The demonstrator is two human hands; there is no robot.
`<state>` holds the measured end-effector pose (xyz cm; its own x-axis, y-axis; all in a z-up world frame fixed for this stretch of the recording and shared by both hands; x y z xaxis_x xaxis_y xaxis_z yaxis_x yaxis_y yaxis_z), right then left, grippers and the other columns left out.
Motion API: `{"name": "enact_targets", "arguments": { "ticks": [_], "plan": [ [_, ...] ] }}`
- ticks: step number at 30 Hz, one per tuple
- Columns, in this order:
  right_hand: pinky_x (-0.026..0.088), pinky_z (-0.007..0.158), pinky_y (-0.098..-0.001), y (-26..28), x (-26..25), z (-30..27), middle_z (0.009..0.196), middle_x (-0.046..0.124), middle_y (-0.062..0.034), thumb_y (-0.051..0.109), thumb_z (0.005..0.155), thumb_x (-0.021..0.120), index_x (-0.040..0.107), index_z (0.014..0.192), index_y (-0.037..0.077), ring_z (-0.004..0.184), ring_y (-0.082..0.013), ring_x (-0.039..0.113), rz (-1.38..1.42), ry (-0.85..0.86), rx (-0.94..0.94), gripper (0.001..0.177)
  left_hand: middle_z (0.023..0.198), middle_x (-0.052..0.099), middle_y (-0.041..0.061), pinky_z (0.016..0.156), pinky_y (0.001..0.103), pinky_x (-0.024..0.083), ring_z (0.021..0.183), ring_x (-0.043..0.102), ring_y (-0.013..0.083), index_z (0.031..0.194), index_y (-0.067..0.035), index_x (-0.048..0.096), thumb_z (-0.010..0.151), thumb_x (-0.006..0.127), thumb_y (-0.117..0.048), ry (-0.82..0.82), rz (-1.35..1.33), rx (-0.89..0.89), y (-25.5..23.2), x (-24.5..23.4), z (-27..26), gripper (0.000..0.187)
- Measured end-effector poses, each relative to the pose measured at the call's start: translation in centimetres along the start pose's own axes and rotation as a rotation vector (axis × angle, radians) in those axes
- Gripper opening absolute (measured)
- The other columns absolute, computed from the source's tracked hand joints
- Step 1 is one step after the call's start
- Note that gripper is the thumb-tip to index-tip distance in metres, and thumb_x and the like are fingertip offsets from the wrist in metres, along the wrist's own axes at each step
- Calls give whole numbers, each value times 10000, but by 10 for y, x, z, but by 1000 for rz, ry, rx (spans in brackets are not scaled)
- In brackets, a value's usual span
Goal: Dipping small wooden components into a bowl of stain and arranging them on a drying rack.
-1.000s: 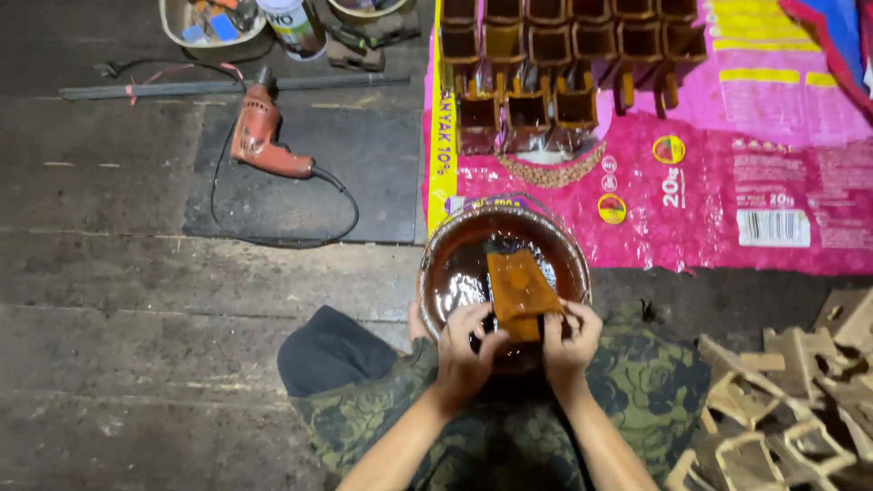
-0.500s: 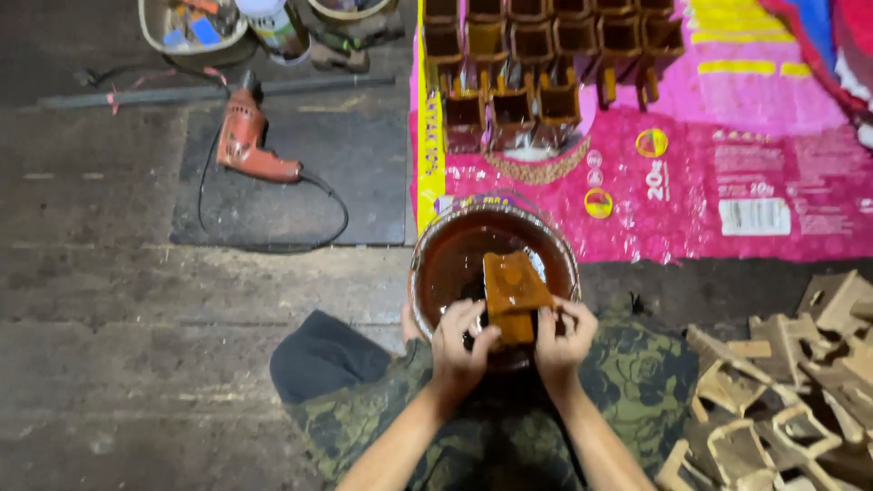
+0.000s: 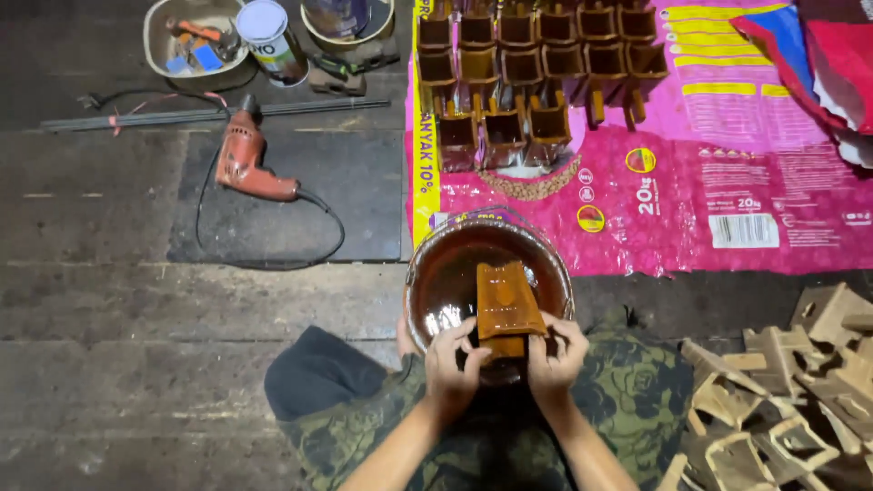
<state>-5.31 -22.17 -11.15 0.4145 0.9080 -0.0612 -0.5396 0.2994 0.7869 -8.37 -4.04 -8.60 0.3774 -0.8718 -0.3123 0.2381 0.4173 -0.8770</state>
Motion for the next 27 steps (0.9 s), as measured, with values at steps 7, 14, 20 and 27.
{"name": "enact_targets", "arguments": {
  "ticks": [7, 14, 20, 27],
  "plan": [
    [552, 898, -328, -4, -1, -13, 1132, 637, -199, 20, 941, 695, 526, 1183, -16, 1031, -244, 662, -20, -50, 232, 297, 830, 637, 3, 887, 395, 540, 817, 645, 231, 1199, -55, 723, 831, 784, -214, -10, 128, 63, 7, 1, -8, 406],
    [567, 846, -331, -15, 3, -1, 1064, 611, -256, -68, 921, 634, 453, 1182, -33, 959, -273, 655, 8, -29, 120, 320, 1144, 743, 104, 962, 396, 541, 983, 691, 238, 1006, -39, 631, 861, 763, -180, 25, 73, 45, -2, 4, 3, 241],
    [574, 829, -326, -11, -3, -25, 1068, 637, -256, 5, 927, 650, 475, 1114, -33, 989, -288, 698, 5, -30, 256, 260, 972, 717, 68, 878, 381, 578, 754, 647, 184, 1249, 4, 670, 862, 756, -156, -17, 80, 102, -3, -3, -13, 427],
    [573, 805, -393, 29, 1, 13, 932, 662, -246, 256, 918, 681, 541, 963, -28, 891, -313, 691, -1, -86, 154, 319, 1194, 777, 114, 877, 408, 511, 891, 690, 267, 681, -122, 464, 745, 716, -192, 95, 32, -26, -23, -6, 4, 269]
  ]
}}
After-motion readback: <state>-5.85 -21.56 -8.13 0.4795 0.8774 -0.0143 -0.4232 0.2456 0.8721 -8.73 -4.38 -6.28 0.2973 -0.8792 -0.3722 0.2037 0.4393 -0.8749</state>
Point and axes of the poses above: each hand's wrist, its own z-axis towards the middle knuckle, its own x-axis out of the palm, y = z × x, the point moved 2 cm from there along z, towards the middle knuckle
